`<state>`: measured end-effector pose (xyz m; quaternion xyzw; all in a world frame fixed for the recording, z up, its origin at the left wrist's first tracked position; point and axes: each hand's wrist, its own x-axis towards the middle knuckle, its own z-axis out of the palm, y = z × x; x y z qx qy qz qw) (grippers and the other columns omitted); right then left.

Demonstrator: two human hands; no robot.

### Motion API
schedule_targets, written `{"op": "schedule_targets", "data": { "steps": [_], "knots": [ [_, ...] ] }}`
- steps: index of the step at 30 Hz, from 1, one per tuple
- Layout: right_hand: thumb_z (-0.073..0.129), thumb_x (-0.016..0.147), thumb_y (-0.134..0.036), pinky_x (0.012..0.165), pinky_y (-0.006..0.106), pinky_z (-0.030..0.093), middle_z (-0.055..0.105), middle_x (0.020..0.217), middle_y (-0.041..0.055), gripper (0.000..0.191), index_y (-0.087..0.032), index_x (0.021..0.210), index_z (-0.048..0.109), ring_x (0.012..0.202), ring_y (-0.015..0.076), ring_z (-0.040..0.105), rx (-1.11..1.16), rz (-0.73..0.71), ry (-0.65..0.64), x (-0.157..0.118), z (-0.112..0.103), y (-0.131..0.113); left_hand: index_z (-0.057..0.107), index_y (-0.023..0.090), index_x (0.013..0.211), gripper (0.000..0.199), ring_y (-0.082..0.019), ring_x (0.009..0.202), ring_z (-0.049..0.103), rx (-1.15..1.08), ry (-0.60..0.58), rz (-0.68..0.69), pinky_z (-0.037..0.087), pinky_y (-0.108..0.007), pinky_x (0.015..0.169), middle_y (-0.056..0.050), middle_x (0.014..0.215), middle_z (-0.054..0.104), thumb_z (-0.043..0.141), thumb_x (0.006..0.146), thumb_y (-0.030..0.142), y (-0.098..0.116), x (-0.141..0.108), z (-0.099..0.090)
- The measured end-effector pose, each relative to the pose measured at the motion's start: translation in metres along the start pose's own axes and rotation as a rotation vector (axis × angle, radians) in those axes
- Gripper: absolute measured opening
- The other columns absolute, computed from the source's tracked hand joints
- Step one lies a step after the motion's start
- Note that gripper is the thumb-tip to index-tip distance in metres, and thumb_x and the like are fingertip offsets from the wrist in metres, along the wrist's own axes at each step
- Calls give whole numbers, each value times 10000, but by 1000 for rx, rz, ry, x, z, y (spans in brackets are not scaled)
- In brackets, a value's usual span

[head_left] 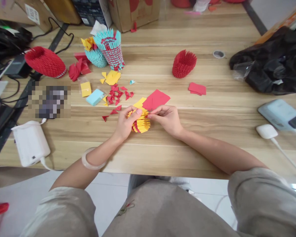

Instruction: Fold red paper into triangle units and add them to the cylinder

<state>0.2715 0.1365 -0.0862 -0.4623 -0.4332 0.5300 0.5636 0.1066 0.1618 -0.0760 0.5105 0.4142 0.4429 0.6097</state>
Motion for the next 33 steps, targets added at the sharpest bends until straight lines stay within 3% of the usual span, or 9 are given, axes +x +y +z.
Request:
{"op": "schedule_targets", "data": {
  "steps": [13, 19, 23, 29, 33],
  "knots": [
    [748, 654, -334, 562, 259, 478, 671, 649, 14, 198, -166, 660, 643, 558, 111, 581, -181, -84, 81, -6, 7, 8, 599, 161, 671, 298, -84, 529, 472, 41, 25, 21, 380, -202, 501, 29, 600, 532, 712, 704, 435, -1, -3, 6],
    [801, 582, -453, 633, 263, 524, 702, 695, 12, 341, -175, 702, 645, 650, 137, 648, -2, -25, 7, 4, 5, 8, 608, 164, 645, 302, -107, 556, 529, -61, 71, 2, 423, -221, 526, 17, 609, 568, 705, 688, 447, -2, 3, 5],
    [655, 708, -602, 624, 251, 523, 728, 768, 35, 434, -178, 799, 678, 700, 140, 669, 85, -8, 6, 11, 1, 6, 586, 171, 645, 321, -128, 614, 594, -194, 178, -52, 471, -240, 584, 4, 658, 619, 641, 723, 477, 2, 10, 6],
    [821, 566, -431, 700, 290, 545, 729, 759, 30, 339, -167, 753, 721, 707, 153, 662, 19, -5, -60, 9, 0, 7, 585, 170, 641, 235, -94, 614, 582, -190, 154, -27, 461, -203, 601, 28, 645, 605, 637, 723, 384, 1, 11, 5],
    [814, 567, -435, 706, 313, 542, 722, 732, 47, 321, -153, 685, 714, 681, 161, 656, -7, -16, -37, 8, 1, 10, 579, 171, 626, 217, -118, 645, 598, -130, 166, -15, 477, -224, 635, 24, 624, 593, 611, 707, 370, -2, 9, 7]
  ]
}}
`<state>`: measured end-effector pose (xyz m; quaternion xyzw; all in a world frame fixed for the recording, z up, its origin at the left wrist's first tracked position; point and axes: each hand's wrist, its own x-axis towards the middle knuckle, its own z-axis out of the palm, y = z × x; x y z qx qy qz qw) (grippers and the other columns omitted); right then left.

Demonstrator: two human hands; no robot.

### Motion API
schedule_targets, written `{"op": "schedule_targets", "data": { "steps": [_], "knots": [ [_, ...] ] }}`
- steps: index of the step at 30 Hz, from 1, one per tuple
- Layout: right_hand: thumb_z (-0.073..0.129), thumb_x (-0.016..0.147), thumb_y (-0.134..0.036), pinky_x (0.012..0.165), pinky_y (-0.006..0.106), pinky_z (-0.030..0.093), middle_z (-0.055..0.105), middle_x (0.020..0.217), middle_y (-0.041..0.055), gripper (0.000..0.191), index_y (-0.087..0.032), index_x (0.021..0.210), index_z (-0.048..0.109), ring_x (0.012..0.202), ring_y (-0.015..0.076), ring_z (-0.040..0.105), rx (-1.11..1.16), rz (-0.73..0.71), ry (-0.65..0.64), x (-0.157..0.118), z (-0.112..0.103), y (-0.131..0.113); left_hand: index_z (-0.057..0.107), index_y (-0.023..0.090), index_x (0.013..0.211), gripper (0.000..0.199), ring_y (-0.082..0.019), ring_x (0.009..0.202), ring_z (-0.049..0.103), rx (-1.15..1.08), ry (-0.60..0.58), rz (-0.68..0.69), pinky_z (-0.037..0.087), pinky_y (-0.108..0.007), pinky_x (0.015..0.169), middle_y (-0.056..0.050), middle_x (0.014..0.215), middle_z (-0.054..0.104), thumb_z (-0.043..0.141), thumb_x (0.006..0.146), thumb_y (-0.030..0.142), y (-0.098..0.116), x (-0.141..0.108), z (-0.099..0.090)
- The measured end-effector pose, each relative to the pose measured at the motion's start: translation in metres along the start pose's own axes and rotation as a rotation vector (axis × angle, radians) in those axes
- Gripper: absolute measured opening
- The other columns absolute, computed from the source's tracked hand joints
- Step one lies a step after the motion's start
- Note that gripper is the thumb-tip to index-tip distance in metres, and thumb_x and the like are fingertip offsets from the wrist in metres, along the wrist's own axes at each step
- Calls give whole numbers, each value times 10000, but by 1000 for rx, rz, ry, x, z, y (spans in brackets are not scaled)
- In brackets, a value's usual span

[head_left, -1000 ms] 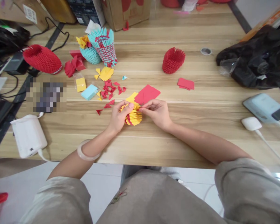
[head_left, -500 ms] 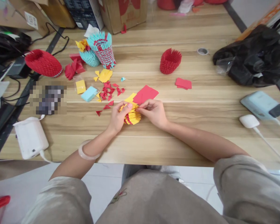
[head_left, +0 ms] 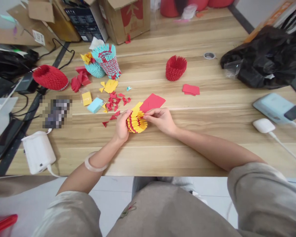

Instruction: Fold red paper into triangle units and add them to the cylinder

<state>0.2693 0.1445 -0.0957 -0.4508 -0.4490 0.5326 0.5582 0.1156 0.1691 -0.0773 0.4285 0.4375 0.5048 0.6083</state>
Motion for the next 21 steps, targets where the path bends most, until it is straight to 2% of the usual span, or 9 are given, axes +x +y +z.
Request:
{"op": "schedule_targets", "data": {
  "steps": [7, 10, 13, 17, 21],
  "knots": [
    [787, 607, -466, 670, 295, 521, 703, 701, 39, 322, -160, 647, 696, 661, 152, 633, -62, -106, 55, -2, 1, -1, 595, 174, 681, 139, -136, 717, 644, -83, 28, -82, 513, -225, 672, 16, 676, 637, 580, 721, 306, 3, -6, 9],
    [727, 669, -522, 689, 278, 518, 715, 770, 33, 355, -175, 738, 715, 718, 146, 636, -18, -115, 59, 0, -1, -2, 605, 183, 756, 170, -166, 786, 661, -248, 44, -320, 542, -283, 720, -13, 766, 675, 515, 779, 326, 13, -8, 11],
    [616, 753, -592, 660, 259, 504, 705, 804, 27, 429, -188, 864, 711, 740, 136, 631, 44, -106, 87, 3, -3, -2, 621, 199, 900, 307, -208, 867, 668, -404, -22, -534, 554, -374, 760, -52, 911, 697, 393, 851, 399, 22, -8, 9],
    [625, 756, -577, 616, 246, 483, 685, 776, 23, 407, -183, 837, 694, 688, 121, 608, 48, -128, 71, 1, -2, -4, 617, 202, 957, 380, -209, 910, 662, -499, -24, -543, 548, -381, 802, -72, 976, 693, 305, 889, 409, 26, -6, 6],
    [690, 719, -518, 669, 256, 501, 701, 819, 29, 341, -191, 813, 681, 714, 123, 615, -22, -169, 36, -3, 0, -6, 617, 185, 927, 378, -189, 847, 655, -532, -25, -581, 560, -306, 703, -85, 908, 682, 311, 888, 403, 28, -6, 2]
  ]
}}
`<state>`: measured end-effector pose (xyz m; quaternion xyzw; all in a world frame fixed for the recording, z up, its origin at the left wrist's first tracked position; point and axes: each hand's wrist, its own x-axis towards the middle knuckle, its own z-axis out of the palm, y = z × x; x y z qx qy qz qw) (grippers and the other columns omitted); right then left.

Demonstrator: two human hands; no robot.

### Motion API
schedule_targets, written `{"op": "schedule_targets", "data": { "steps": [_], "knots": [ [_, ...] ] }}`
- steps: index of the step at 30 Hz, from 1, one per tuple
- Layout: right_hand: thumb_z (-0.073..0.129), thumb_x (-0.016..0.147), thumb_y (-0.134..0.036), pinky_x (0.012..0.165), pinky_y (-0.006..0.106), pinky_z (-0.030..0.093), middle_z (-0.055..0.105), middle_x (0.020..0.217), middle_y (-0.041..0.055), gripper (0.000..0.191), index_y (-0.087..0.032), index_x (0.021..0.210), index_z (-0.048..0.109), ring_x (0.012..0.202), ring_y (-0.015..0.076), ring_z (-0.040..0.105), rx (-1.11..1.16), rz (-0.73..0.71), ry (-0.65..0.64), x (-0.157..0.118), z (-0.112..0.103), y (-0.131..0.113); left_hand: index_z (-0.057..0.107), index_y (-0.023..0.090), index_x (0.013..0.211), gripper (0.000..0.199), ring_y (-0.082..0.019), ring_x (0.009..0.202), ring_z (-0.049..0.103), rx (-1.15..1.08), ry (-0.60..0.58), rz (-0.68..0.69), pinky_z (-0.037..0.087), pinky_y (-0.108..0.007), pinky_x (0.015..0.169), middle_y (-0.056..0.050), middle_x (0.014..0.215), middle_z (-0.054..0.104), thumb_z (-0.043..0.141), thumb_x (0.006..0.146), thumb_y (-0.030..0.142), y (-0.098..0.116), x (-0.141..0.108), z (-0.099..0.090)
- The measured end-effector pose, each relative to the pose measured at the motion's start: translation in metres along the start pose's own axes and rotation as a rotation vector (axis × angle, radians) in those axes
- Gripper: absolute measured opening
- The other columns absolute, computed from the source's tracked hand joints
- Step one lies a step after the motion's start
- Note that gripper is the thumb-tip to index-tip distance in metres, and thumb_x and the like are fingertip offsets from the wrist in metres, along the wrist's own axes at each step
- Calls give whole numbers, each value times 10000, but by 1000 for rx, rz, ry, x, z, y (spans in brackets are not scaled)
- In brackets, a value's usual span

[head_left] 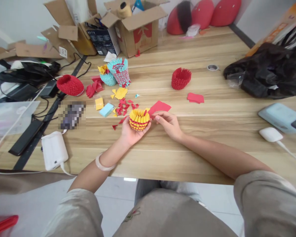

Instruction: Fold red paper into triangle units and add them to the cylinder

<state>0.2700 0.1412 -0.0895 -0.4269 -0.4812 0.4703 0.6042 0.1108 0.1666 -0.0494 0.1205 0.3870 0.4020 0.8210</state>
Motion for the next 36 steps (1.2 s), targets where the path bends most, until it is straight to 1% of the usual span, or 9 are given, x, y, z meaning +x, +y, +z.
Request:
{"op": "schedule_targets", "data": {
  "steps": [6, 9, 12, 17, 23, 26, 30, 34, 36],
  "knots": [
    [661, 756, -494, 711, 284, 509, 702, 832, 43, 308, -194, 828, 669, 742, 142, 629, -96, -65, -21, -4, -1, 0, 606, 208, 880, 186, -90, 570, 548, 33, -118, -108, 397, -143, 375, -68, 851, 615, 489, 835, 345, 6, -6, -11],
    [653, 787, -440, 698, 293, 508, 693, 846, 53, 254, -201, 871, 668, 735, 148, 623, -182, -228, -84, -9, -3, -2, 586, 238, 837, 77, -52, 460, 442, 67, -167, -71, 217, -115, 277, -28, 760, 568, 542, 826, 300, 4, -4, -18],
    [650, 799, -409, 716, 311, 513, 692, 896, 72, 238, -212, 932, 660, 788, 170, 629, -309, -435, -171, -13, -6, -7, 562, 254, 837, 111, -91, 505, 483, 109, -178, -49, 129, -114, 269, -22, 681, 534, 550, 833, 364, 2, -1, -20],
    [677, 758, -484, 910, 411, 480, 640, 1088, 129, 453, -210, 1109, 597, 1042, 249, 599, -497, -670, -216, -15, -8, -9, 564, 242, 846, 186, -177, 729, 624, 149, -227, -142, 385, -176, 376, -56, 810, 625, 505, 842, 418, 5, -4, -14],
    [677, 731, -557, 1053, 510, 361, 503, 1329, 178, 671, -229, 1269, 447, 1249, 297, 479, -604, -731, -282, -16, -3, -3, 605, 226, 780, 169, -208, 709, 652, 172, -127, -146, 534, -344, 559, -24, 773, 673, 546, 814, 381, -2, -8, -1],
    [640, 797, -479, 1049, 488, 384, 520, 1312, 172, 566, -235, 1257, 418, 1280, 271, 459, -540, -786, -317, -17, -1, 0, 582, 202, 692, 196, -152, 604, 620, 217, -40, -42, 522, -291, 577, -1, 675, 648, 616, 791, 367, -9, -4, 4],
    [623, 819, -428, 971, 446, 464, 548, 1243, 157, 430, -235, 1166, 458, 1209, 248, 518, -543, -784, -311, -18, -1, 2, 609, 176, 720, 229, -122, 621, 611, 327, -4, 282, 495, -247, 599, 3, 707, 655, 686, 737, 391, -9, 3, 1],
    [657, 787, -398, 888, 456, 487, 559, 1130, 126, 340, -241, 1055, 521, 1074, 249, 563, -693, -740, -97, -16, -3, 1, 587, 175, 600, 277, -90, 603, 565, 420, 83, 712, 440, -205, 577, 30, 615, 599, 698, 714, 402, 0, 7, -12],
    [667, 780, -374, 870, 453, 482, 551, 1099, 116, 346, -241, 1064, 522, 1043, 250, 559, -725, -748, -11, -15, -4, 0, 604, 170, 549, 316, -113, 613, 567, 567, 10, 814, 448, -234, 612, 11, 576, 591, 679, 731, 418, 3, 6, -17]
  ]
}}
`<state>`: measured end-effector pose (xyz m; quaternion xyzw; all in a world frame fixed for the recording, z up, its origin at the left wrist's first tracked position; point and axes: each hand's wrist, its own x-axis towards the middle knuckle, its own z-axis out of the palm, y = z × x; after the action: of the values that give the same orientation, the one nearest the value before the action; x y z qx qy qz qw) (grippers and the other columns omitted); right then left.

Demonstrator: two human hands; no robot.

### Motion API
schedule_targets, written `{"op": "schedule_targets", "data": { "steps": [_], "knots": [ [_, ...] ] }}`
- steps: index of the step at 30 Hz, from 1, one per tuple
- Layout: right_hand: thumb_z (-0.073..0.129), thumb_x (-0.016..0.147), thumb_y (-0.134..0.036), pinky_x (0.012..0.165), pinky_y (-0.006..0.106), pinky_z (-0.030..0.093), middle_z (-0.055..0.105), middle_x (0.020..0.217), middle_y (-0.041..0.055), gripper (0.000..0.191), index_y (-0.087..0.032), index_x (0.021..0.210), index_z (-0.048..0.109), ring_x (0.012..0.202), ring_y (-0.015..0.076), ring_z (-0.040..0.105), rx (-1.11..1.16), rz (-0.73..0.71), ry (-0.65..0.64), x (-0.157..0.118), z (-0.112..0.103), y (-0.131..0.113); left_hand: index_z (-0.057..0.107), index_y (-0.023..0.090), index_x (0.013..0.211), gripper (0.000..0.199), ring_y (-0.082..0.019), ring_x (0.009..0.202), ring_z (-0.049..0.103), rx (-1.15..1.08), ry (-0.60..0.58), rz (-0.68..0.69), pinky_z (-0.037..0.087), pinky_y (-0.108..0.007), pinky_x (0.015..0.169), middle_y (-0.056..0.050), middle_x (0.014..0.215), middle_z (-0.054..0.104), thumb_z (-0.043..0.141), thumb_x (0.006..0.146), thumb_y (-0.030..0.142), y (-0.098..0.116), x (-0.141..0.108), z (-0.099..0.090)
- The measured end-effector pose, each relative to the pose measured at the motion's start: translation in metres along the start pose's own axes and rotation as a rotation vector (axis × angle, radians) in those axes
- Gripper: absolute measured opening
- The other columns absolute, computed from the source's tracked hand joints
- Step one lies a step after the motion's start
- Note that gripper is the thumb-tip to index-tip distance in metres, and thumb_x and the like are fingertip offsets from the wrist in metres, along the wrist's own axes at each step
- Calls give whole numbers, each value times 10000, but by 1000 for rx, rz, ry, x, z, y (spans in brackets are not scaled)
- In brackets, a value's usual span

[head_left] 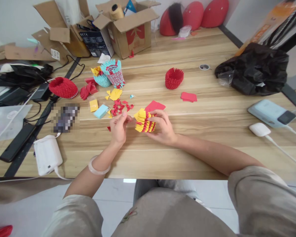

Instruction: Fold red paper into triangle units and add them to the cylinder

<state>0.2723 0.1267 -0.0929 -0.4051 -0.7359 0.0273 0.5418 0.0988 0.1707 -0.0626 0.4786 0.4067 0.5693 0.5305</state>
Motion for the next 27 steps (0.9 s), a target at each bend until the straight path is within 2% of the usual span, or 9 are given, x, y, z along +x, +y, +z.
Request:
{"op": "schedule_targets", "data": {
  "steps": [3, 5, 11, 15, 18, 22, 27],
  "knots": [
    [679, 776, -344, 879, 449, 464, 544, 1096, 110, 386, -241, 1107, 507, 1033, 254, 548, -13, -11, 23, 2, 0, 1, 674, 164, 585, 272, -150, 696, 593, 116, -235, 26, 462, -271, 690, -29, 675, 659, 691, 732, 393, 0, -3, -5],
    [679, 778, -335, 891, 454, 452, 545, 1101, 109, 410, -240, 1134, 498, 1035, 259, 546, -10, -10, 13, 2, 0, 1, 705, 165, 618, 231, -159, 736, 600, 152, -303, 6, 464, -273, 708, -41, 733, 680, 713, 717, 373, 0, -5, -5],
    [712, 759, -333, 912, 457, 466, 548, 1119, 107, 500, -243, 1201, 496, 1056, 260, 550, 51, -62, 41, 4, -2, 1, 744, 173, 633, 189, -178, 795, 623, 108, -260, -91, 474, -287, 773, -50, 742, 704, 816, 591, 342, 3, -6, -1],
    [753, 709, -381, 1006, 478, 443, 516, 1255, 145, 667, -232, 1277, 436, 1208, 289, 504, 202, 30, -4, 3, -2, 3, 741, 183, 612, 224, -143, 700, 608, 4, -224, -169, 474, -266, 714, -33, 669, 697, 840, 550, 374, 7, -5, 3],
    [743, 721, -387, 1035, 443, 443, 546, 1282, 139, 690, -231, 1309, 417, 1225, 271, 521, 285, 92, -66, 0, 1, 6, 736, 167, 602, 267, -126, 633, 592, 11, -276, -216, 470, -255, 675, -29, 615, 685, 838, 548, 408, 9, -5, 3],
    [754, 718, -369, 1032, 391, 461, 599, 1254, 118, 646, -232, 1283, 473, 1187, 243, 567, 303, 63, -84, -3, 3, 9, 739, 162, 616, 246, -122, 602, 581, 38, -372, -250, 466, -253, 644, -24, 595, 678, 837, 565, 383, 8, -5, 1],
    [751, 725, -360, 1017, 374, 475, 618, 1232, 113, 594, -231, 1257, 520, 1166, 239, 583, 286, 73, -81, -3, 3, 9, 739, 160, 628, 223, -119, 614, 585, 43, -388, -245, 465, -246, 642, -19, 605, 677, 844, 561, 345, 3, -4, -1]
  ]
}}
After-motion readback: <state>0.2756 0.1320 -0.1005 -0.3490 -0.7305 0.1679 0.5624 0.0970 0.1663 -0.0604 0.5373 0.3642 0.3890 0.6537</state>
